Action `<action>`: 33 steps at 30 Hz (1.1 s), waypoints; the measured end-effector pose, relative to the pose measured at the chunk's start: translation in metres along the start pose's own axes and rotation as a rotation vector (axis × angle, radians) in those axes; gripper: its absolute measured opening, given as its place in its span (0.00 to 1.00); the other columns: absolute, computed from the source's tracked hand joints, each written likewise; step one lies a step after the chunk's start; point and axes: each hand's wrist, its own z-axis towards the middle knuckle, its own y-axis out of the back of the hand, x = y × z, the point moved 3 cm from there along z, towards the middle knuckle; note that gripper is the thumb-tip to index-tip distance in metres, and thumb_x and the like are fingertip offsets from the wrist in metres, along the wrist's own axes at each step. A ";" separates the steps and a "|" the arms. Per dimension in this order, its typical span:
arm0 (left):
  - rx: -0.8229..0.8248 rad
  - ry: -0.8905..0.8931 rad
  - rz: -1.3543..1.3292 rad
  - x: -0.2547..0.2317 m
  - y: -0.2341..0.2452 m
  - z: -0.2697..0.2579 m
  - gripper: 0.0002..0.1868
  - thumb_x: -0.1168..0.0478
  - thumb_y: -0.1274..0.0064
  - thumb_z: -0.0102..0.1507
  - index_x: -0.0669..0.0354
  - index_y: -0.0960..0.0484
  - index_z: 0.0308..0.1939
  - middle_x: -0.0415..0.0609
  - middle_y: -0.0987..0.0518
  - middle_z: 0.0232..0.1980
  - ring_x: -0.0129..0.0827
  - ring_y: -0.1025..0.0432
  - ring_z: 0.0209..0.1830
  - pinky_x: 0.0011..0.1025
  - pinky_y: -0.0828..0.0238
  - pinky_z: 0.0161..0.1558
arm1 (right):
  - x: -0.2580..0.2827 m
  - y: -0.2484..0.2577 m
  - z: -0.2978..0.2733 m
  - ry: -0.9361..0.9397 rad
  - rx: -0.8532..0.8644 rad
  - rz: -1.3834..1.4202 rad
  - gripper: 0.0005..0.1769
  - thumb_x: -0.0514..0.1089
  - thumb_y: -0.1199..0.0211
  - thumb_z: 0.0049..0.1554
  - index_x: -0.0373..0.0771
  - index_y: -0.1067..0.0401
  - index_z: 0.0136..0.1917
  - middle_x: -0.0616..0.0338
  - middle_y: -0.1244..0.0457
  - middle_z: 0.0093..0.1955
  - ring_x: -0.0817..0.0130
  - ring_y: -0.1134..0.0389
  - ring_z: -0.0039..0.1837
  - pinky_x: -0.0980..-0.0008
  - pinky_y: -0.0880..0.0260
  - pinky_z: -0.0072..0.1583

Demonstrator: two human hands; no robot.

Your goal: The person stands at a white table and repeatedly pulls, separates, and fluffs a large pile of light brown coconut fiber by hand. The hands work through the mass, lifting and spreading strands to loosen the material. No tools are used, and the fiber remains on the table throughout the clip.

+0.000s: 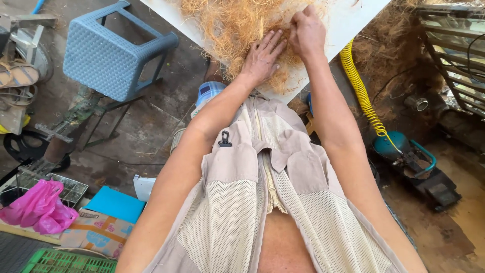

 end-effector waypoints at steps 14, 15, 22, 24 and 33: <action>-0.011 0.026 -0.169 0.001 0.022 -0.011 0.39 0.48 0.54 0.72 0.44 0.58 0.80 0.47 0.68 0.81 0.40 0.71 0.81 0.54 0.65 0.76 | -0.024 0.030 -0.026 -0.605 -0.223 1.323 0.10 0.31 0.44 0.61 0.44 0.35 0.41 0.62 0.38 0.37 0.74 0.37 0.38 0.76 0.37 0.40; -0.011 0.024 -0.168 0.000 0.019 -0.008 0.39 0.48 0.54 0.72 0.44 0.58 0.80 0.47 0.68 0.81 0.40 0.71 0.81 0.54 0.65 0.76 | -0.025 0.038 -0.027 -0.605 -0.226 1.323 0.10 0.31 0.44 0.61 0.44 0.35 0.41 0.62 0.38 0.37 0.74 0.37 0.38 0.76 0.37 0.40; 0.003 0.009 -0.063 0.003 0.009 -0.004 0.40 0.47 0.55 0.72 0.43 0.62 0.81 0.45 0.75 0.79 0.38 0.74 0.80 0.51 0.63 0.76 | -0.035 0.067 -0.033 -0.600 -0.385 1.086 0.02 0.38 0.45 0.61 0.42 0.31 0.45 0.59 0.35 0.43 0.77 0.33 0.37 0.79 0.27 0.39; 0.021 0.012 -0.075 0.001 0.011 -0.007 0.40 0.48 0.55 0.72 0.43 0.62 0.81 0.45 0.75 0.79 0.38 0.75 0.81 0.51 0.66 0.77 | -0.030 0.071 -0.031 -0.500 -0.370 0.882 0.05 0.34 0.45 0.60 0.40 0.30 0.49 0.59 0.36 0.46 0.77 0.33 0.38 0.80 0.25 0.40; -0.362 -0.058 -0.265 -0.011 0.014 0.016 0.29 0.56 0.48 0.67 0.60 0.37 0.70 0.60 0.43 0.75 0.53 0.44 0.75 0.56 0.49 0.72 | -0.012 0.060 -0.008 -0.038 -0.346 0.385 0.09 0.32 0.36 0.54 0.39 0.33 0.36 0.58 0.39 0.37 0.65 0.39 0.41 0.64 0.40 0.42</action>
